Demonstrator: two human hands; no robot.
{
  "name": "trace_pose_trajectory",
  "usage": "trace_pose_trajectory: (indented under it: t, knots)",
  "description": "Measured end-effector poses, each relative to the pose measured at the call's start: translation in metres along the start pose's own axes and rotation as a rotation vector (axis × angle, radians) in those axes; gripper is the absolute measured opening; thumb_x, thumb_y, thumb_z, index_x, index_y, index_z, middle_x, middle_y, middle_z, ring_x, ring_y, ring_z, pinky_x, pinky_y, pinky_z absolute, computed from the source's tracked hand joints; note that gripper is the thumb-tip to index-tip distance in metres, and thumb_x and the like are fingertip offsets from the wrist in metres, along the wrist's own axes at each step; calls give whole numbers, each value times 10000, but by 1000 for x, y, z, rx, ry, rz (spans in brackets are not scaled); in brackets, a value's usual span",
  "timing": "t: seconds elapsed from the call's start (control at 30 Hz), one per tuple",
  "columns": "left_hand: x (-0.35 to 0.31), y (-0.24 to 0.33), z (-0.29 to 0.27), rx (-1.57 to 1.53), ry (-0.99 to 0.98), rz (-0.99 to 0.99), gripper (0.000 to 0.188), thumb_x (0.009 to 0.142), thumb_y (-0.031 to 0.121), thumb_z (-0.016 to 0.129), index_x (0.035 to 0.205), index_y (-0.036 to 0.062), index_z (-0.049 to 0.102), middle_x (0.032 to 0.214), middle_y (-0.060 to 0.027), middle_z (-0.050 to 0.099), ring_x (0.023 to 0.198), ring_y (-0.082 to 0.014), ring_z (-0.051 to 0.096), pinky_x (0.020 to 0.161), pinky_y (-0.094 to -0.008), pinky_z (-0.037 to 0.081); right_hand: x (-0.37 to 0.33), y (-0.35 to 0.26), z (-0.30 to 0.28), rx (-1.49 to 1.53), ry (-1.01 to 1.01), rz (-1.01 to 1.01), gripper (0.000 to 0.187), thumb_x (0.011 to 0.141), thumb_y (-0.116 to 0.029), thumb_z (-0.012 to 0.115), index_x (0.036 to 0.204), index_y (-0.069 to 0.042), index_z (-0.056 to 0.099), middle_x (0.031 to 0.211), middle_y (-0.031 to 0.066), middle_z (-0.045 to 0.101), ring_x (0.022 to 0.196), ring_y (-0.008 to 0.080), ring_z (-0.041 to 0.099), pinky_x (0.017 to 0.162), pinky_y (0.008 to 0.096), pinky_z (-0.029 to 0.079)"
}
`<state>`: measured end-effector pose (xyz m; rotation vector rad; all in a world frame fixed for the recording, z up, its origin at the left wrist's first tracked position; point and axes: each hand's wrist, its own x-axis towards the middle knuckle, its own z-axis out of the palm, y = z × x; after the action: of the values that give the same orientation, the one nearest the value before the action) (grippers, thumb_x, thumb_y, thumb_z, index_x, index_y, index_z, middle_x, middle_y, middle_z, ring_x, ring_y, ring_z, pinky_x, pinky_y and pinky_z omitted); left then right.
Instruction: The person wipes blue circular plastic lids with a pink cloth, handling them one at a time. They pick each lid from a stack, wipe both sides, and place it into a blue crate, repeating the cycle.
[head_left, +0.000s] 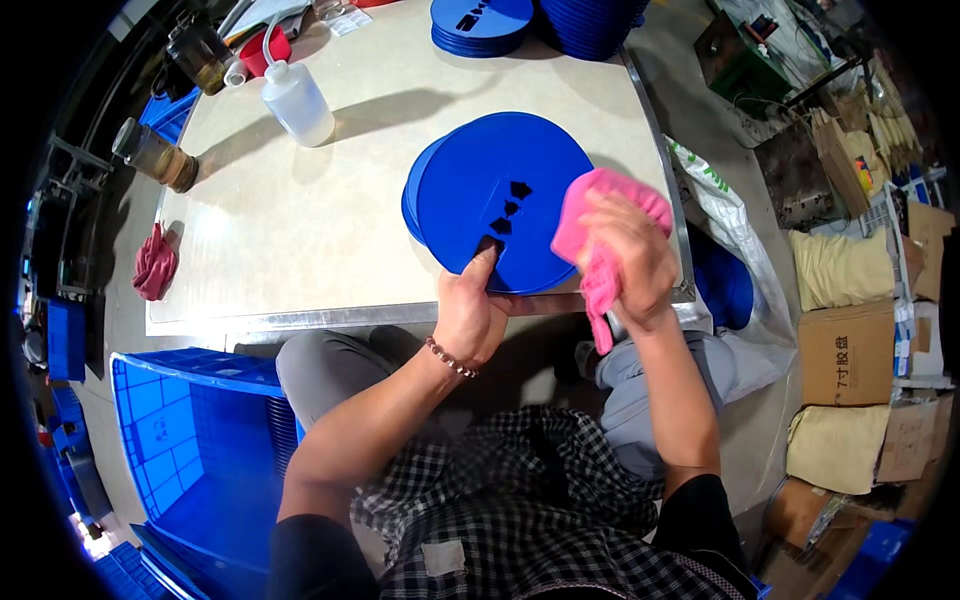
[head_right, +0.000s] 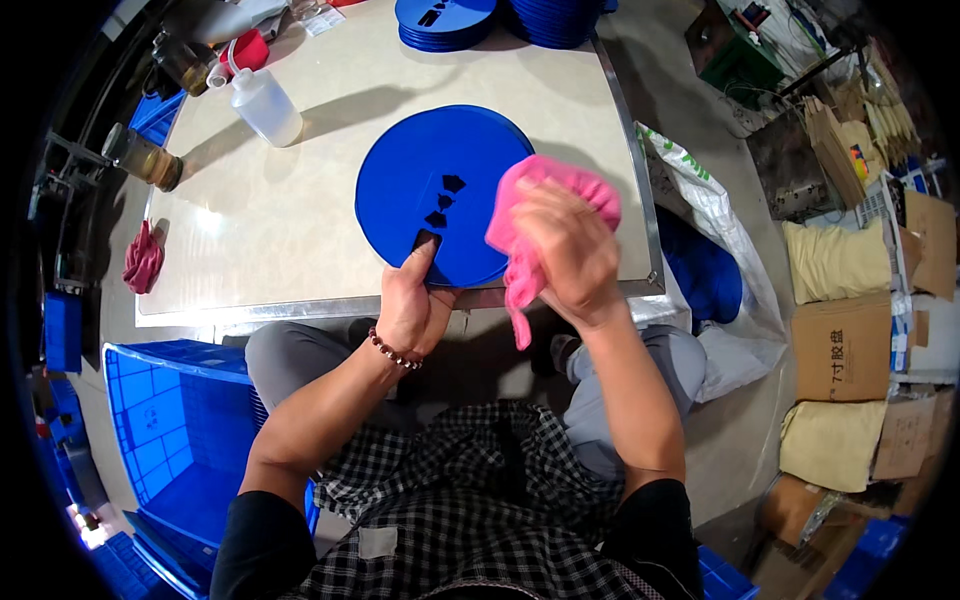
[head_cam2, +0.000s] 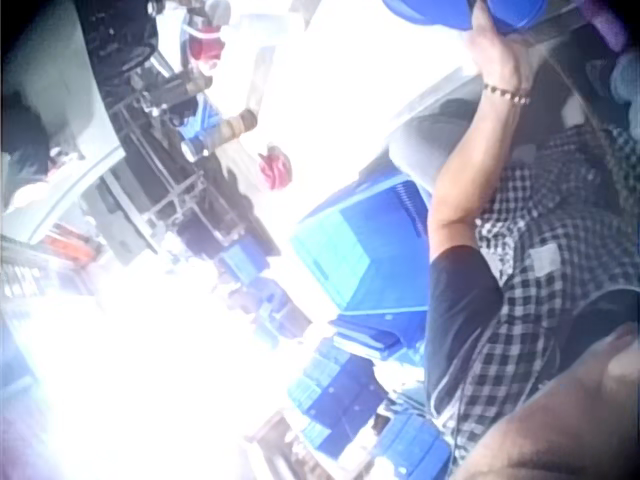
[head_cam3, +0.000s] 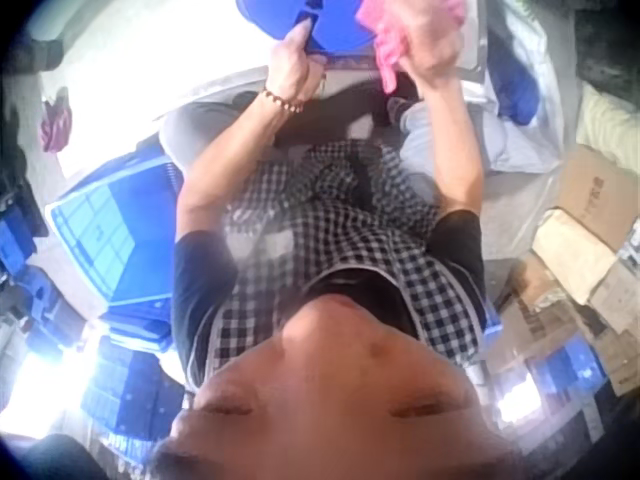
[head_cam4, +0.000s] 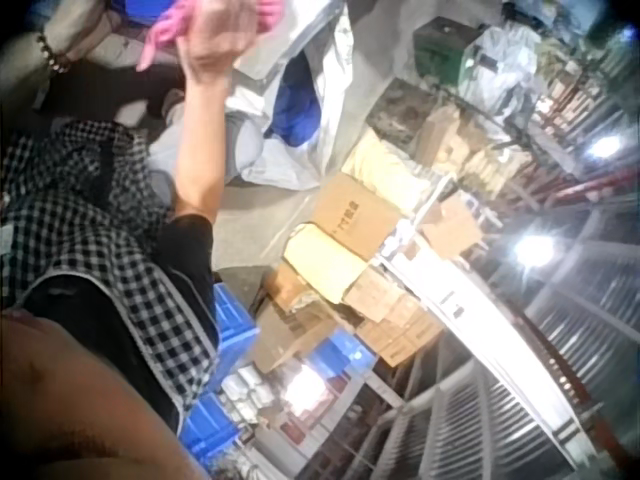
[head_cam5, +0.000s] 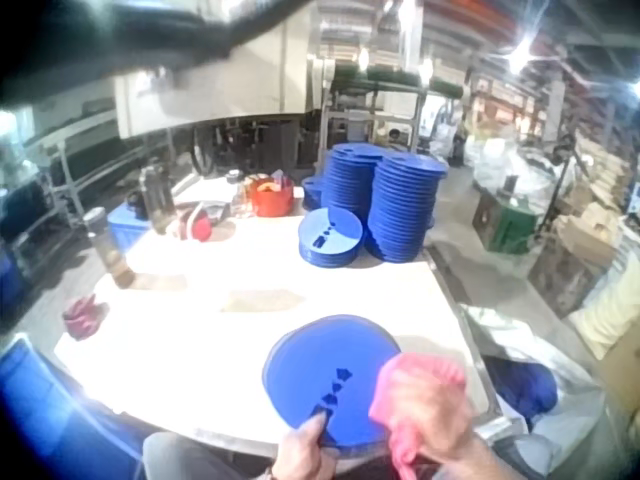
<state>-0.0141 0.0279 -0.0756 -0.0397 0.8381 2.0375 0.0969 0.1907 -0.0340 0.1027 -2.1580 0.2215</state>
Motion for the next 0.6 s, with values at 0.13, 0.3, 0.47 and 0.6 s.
trace_pose_trajectory:
  t: [0.13, 0.3, 0.47, 0.6]
  knots:
    - [2, -4, -3, 1, -24, -21, 361, 1063, 120, 466, 1405, 3, 476, 1359, -162, 599, 1193, -335, 647, 974, -529, 577, 4, 9, -3, 26, 70, 26, 313, 762, 16, 766, 1041, -9, 627, 1008, 144, 724, 1027, 349, 727, 964, 484, 575]
    - [-3, 0, 3, 11, -86, 8, 367, 1061, 117, 467, 1411, 7, 460, 1373, -147, 579, 1212, -324, 635, 986, -531, 575, 7, 15, -3, 18, 149, 32, 307, 764, 36, 759, 1038, -10, 628, 998, 139, 725, 1026, 342, 730, 953, 481, 581]
    - [-3, -10, -5, 37, -137, 9, 335, 1049, 126, 517, 1371, 33, 497, 1329, -124, 596, 1170, -295, 648, 914, -502, 606, 14, 21, -10, -41, 203, 115, 338, 751, 56, 760, 1061, -16, 645, 1027, 152, 732, 1051, 340, 724, 946, 426, 571]
    - [-5, -15, -10, 75, -94, -1, 347, 1037, 126, 542, 1365, 21, 500, 1318, -122, 610, 1161, -275, 650, 925, -466, 597, 24, 24, -10, -133, 267, 205, 328, 770, -8, 799, 1063, -26, 653, 1033, 153, 735, 1018, 305, 727, 929, 392, 563]
